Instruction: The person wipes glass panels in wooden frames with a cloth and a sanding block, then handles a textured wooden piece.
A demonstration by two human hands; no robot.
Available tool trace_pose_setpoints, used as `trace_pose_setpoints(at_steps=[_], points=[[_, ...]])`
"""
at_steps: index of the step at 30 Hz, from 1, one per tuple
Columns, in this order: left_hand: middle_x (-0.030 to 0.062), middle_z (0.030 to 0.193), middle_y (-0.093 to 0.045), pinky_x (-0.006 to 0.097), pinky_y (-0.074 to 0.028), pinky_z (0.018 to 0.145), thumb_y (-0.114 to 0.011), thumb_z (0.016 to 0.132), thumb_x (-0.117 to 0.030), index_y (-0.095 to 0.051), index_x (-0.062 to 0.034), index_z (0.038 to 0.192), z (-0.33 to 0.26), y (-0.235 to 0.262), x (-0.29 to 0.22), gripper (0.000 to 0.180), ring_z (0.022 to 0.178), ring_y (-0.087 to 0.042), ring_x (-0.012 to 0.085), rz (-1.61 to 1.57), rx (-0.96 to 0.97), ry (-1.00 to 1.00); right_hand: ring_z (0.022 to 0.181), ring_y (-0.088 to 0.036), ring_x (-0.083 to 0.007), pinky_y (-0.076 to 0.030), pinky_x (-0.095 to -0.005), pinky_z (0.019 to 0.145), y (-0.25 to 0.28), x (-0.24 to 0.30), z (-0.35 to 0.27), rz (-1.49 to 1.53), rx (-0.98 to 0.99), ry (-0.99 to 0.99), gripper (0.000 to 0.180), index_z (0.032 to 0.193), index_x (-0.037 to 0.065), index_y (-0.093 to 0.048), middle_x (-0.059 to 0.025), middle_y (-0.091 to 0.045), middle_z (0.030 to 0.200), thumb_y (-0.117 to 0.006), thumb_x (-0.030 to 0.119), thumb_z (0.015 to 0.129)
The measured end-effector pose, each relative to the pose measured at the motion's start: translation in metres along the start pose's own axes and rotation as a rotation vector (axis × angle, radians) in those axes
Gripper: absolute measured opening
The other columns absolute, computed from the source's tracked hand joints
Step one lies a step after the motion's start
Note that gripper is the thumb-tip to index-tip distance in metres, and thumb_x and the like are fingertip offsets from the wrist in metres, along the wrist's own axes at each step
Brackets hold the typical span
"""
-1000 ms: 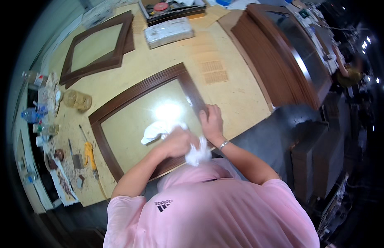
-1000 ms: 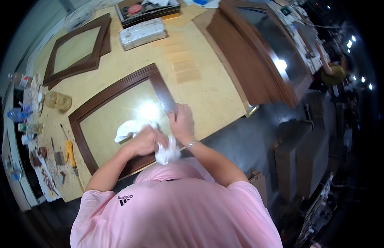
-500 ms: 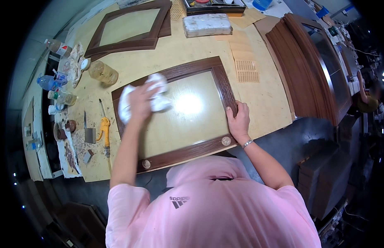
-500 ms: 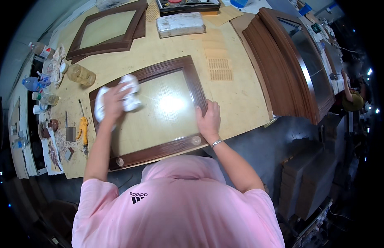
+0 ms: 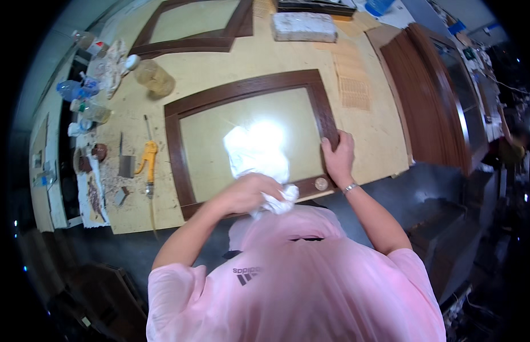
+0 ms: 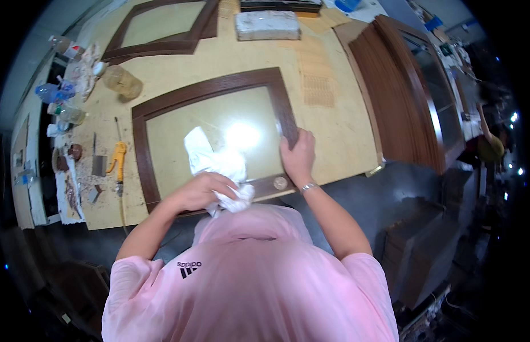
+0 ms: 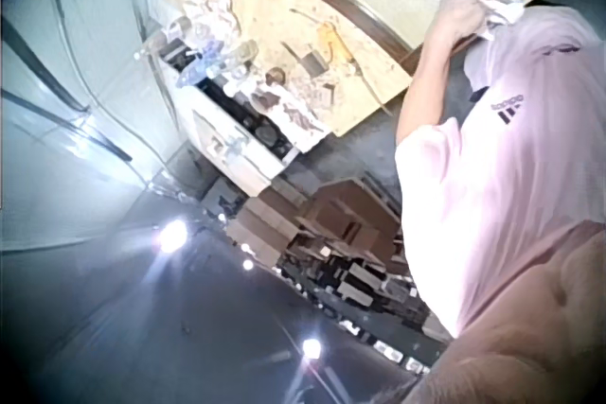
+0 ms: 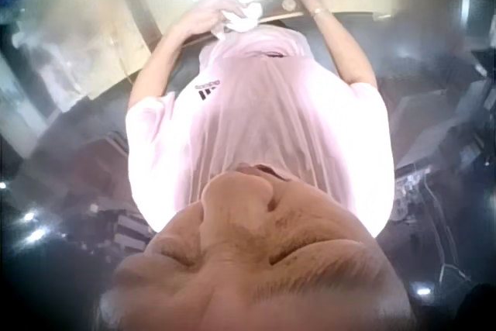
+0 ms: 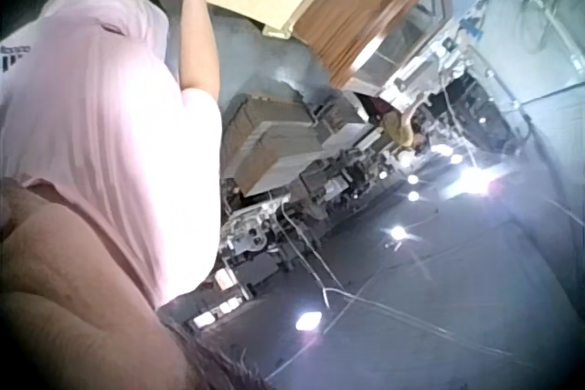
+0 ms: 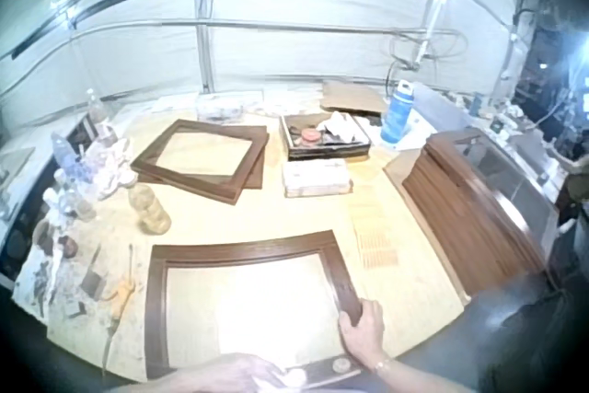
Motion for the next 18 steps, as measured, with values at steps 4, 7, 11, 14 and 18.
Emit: trace_pose_setpoints(at_steps=[4,7,11,14,18], points=[[0.0175,0.128,-0.061,0.044,-0.041,0.105,-0.055,0.084,-0.009,-0.062,-0.0051,0.126,-0.058,0.13,0.054,0.042,0.117,-0.057,0.032,0.587,-0.9,0.104,0.11,-0.052,-0.0386,-0.044,-0.0478,0.095,-0.009,-0.006,0.002,0.053,0.008,-0.022,0.034,0.115,0.0,-0.056,-0.0189,-0.056,0.111,-0.062,0.013,0.084],[0.0141,0.125,-0.064,0.044,-0.043,0.095,-0.061,0.082,-0.013,-0.068,-0.0117,0.12,0.01,0.057,0.044,0.038,0.114,-0.057,0.0307,0.937,-0.699,0.208,0.112,-0.052,-0.0383,-0.044,-0.0463,0.096,-0.008,-0.008,0.006,0.12,0.038,-0.042,0.033,0.114,0.0,-0.057,-0.0189,-0.056,0.113,-0.062,0.009,0.083],[0.0116,0.12,-0.067,0.042,-0.046,0.093,-0.06,0.07,0.004,-0.077,-0.0159,0.103,0.073,-0.076,-0.024,0.042,0.11,-0.06,0.0319,0.272,-0.119,-0.295,0.101,-0.058,-0.0332,-0.048,-0.0402,0.089,-0.02,-0.035,0.013,0.315,0.095,-0.049,0.034,0.111,-0.001,-0.058,-0.0169,-0.057,0.107,-0.068,0.002,0.079],[0.0086,0.119,-0.068,0.04,-0.044,0.095,-0.059,0.069,0.006,-0.075,-0.0135,0.107,0.087,-0.06,-0.029,0.046,0.11,-0.059,0.0303,0.075,-0.269,-0.387,0.091,-0.061,-0.0281,-0.051,-0.0357,0.082,-0.025,-0.052,0.021,0.394,0.135,-0.057,0.033,0.108,-0.001,-0.059,-0.015,-0.056,0.102,-0.07,-0.003,0.076],[0.0021,0.121,-0.066,0.042,-0.037,0.099,-0.061,0.068,0.001,-0.071,-0.015,0.115,0.093,-0.042,-0.032,0.05,0.107,-0.056,0.0267,0.543,-0.411,-0.34,0.091,-0.059,-0.028,-0.049,-0.0364,0.083,-0.024,-0.042,0.018,0.375,0.14,-0.042,0.03,0.107,0.0,-0.058,-0.0149,-0.055,0.101,-0.068,0.0,0.078]])
Point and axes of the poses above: each hand's wrist, its own z-axis towards the middle knuckle, its own y-axis out of the back of the hand, x = y × z, the point moved 9 cm from there along z, towards the middle knuckle
